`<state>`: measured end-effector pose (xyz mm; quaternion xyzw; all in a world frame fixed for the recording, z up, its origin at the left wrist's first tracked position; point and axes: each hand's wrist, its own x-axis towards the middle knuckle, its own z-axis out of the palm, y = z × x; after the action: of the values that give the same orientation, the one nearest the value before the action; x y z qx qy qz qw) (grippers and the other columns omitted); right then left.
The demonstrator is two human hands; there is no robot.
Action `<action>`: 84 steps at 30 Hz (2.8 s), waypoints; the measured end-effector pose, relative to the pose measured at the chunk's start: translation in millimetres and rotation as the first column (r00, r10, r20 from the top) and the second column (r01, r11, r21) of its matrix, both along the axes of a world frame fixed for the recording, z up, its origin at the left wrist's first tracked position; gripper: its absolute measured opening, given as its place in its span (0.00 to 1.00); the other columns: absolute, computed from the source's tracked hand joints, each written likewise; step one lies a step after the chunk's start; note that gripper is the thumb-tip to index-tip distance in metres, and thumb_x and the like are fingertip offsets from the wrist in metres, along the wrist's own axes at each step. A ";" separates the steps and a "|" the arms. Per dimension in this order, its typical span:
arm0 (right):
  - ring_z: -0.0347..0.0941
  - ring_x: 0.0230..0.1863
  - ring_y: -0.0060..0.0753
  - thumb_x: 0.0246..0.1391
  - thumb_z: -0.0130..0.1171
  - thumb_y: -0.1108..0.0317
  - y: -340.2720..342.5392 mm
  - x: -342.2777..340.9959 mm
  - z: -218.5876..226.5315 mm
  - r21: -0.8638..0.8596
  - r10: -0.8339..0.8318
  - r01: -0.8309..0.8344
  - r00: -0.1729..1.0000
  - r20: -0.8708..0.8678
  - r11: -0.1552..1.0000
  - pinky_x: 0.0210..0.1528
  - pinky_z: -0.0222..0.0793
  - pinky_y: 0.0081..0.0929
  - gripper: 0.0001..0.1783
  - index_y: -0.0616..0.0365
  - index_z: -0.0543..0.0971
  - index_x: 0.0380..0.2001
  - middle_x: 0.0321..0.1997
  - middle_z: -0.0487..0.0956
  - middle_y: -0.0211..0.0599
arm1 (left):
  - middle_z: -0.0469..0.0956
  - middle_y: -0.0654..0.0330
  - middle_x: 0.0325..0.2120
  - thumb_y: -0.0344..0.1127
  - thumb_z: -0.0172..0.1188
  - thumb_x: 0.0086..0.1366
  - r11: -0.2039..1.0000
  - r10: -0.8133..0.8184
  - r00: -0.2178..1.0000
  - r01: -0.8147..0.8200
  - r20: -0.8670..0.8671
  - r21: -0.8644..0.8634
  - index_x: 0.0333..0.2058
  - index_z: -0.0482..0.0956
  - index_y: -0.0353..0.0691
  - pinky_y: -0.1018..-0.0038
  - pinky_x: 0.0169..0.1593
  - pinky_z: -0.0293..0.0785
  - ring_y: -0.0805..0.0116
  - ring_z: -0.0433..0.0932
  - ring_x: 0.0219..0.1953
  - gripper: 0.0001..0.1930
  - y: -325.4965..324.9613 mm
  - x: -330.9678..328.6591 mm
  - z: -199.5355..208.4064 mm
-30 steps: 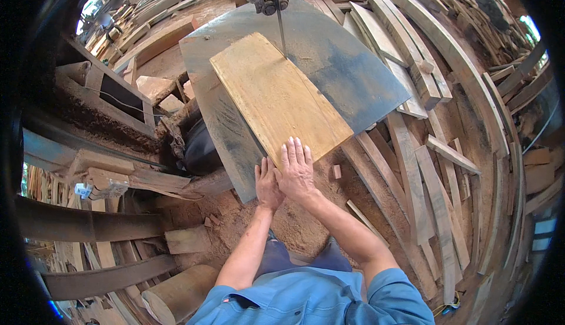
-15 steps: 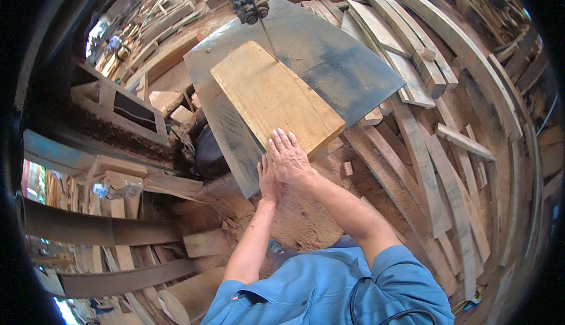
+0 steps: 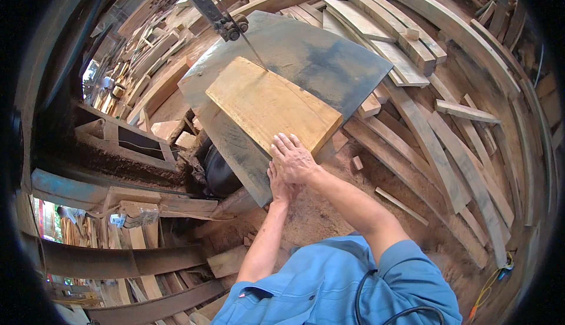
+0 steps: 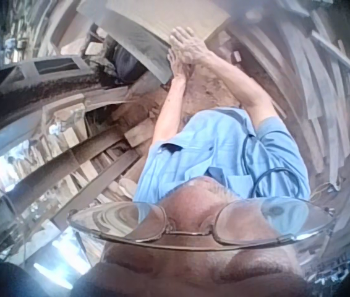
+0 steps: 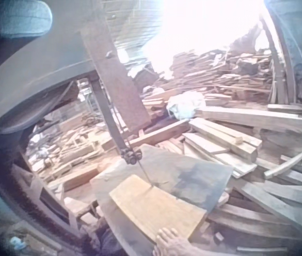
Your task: The person positions a rectangular wooden plank on a bandsaw table and guides it through the blade to cut a straight line. The person uses both hands to control the wood's movement and maintains a steady pace during the cut.
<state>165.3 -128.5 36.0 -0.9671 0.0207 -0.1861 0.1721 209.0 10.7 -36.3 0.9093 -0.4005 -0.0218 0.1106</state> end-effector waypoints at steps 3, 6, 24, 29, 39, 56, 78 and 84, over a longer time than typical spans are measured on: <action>0.54 0.82 0.53 0.65 0.53 0.53 1.9 -0.1 1.0 0.010 0.003 -0.003 1.000 0.010 1.000 0.82 0.43 0.55 0.34 0.65 0.73 0.68 0.77 0.65 0.55 | 0.54 0.27 0.73 0.50 0.57 0.66 0.996 -0.008 1.000 0.007 -0.009 -0.091 0.73 0.59 0.29 0.41 0.78 0.46 0.27 0.49 0.77 0.43 4.2 0.7 -5.0; 0.53 0.82 0.53 0.64 0.53 0.53 1.6 2.8 -1.8 0.013 -0.005 0.004 1.000 0.024 1.000 0.82 0.43 0.55 0.35 0.64 0.73 0.68 0.77 0.65 0.55 | 0.55 0.28 0.73 0.50 0.59 0.65 0.999 -0.006 1.000 0.006 0.002 -0.047 0.72 0.60 0.30 0.41 0.78 0.46 0.27 0.50 0.77 0.43 2.3 4.1 -6.1; 0.54 0.81 0.55 0.60 0.56 0.55 -5.1 4.1 -5.1 0.027 0.022 -0.023 0.999 0.042 0.999 0.80 0.44 0.61 0.36 0.65 0.73 0.67 0.77 0.65 0.56 | 0.55 0.30 0.73 0.48 0.65 0.61 1.000 0.013 0.999 -0.014 -0.046 -0.026 0.73 0.58 0.30 0.45 0.78 0.48 0.31 0.51 0.77 0.47 -1.1 4.7 10.3; 0.53 0.82 0.54 0.59 0.54 0.57 -4.3 3.8 1.5 0.041 0.026 -0.026 1.000 -0.017 0.999 0.81 0.42 0.62 0.37 0.64 0.71 0.69 0.78 0.64 0.55 | 0.50 0.33 0.75 0.51 0.68 0.60 0.989 -0.050 0.998 0.044 -0.039 -0.139 0.75 0.55 0.34 0.45 0.77 0.48 0.33 0.50 0.77 0.50 -2.4 17.0 10.5; 0.50 0.84 0.51 0.59 0.53 0.57 -5.3 4.3 1.7 0.026 0.024 -0.022 0.997 -0.072 0.999 0.82 0.39 0.61 0.39 0.64 0.69 0.71 0.80 0.62 0.54 | 0.52 0.31 0.74 0.49 0.69 0.59 0.985 -0.104 0.992 0.112 0.066 -0.134 0.75 0.55 0.36 0.44 0.77 0.49 0.28 0.52 0.75 0.50 0.9 21.2 1.2; 0.55 0.81 0.55 0.56 0.55 0.57 -6.2 9.6 -6.6 0.011 0.021 -0.021 1.000 0.021 1.000 0.81 0.43 0.62 0.38 0.63 0.72 0.69 0.78 0.65 0.55 | 0.55 0.30 0.73 0.47 0.74 0.55 0.983 -0.120 0.993 0.116 -0.018 -0.141 0.74 0.56 0.33 0.48 0.77 0.52 0.29 0.55 0.75 0.54 4.3 26.3 21.0; 0.54 0.82 0.53 0.60 0.52 0.57 -8.8 10.1 0.4 0.014 0.022 -0.022 1.000 -0.011 1.000 0.81 0.41 0.63 0.36 0.64 0.72 0.70 0.78 0.65 0.55 | 0.56 0.29 0.72 0.47 0.73 0.56 0.990 -0.107 0.994 0.104 -0.030 -0.093 0.74 0.58 0.33 0.49 0.77 0.53 0.29 0.57 0.74 0.51 0.6 28.2 26.0; 0.57 0.80 0.56 0.58 0.54 0.59 -10.7 11.3 -2.4 0.020 0.033 -0.035 0.997 0.065 0.999 0.79 0.45 0.65 0.35 0.64 0.74 0.67 0.76 0.67 0.56 | 0.55 0.29 0.73 0.49 0.75 0.55 0.994 -0.075 0.994 0.070 -0.074 -0.079 0.75 0.54 0.31 0.51 0.77 0.54 0.31 0.57 0.75 0.56 -0.1 27.2 26.5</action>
<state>176.6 -139.2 33.6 -0.9590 0.0007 -0.2139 0.1861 236.2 10.6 -9.8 0.8878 -0.4293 -0.0452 0.1598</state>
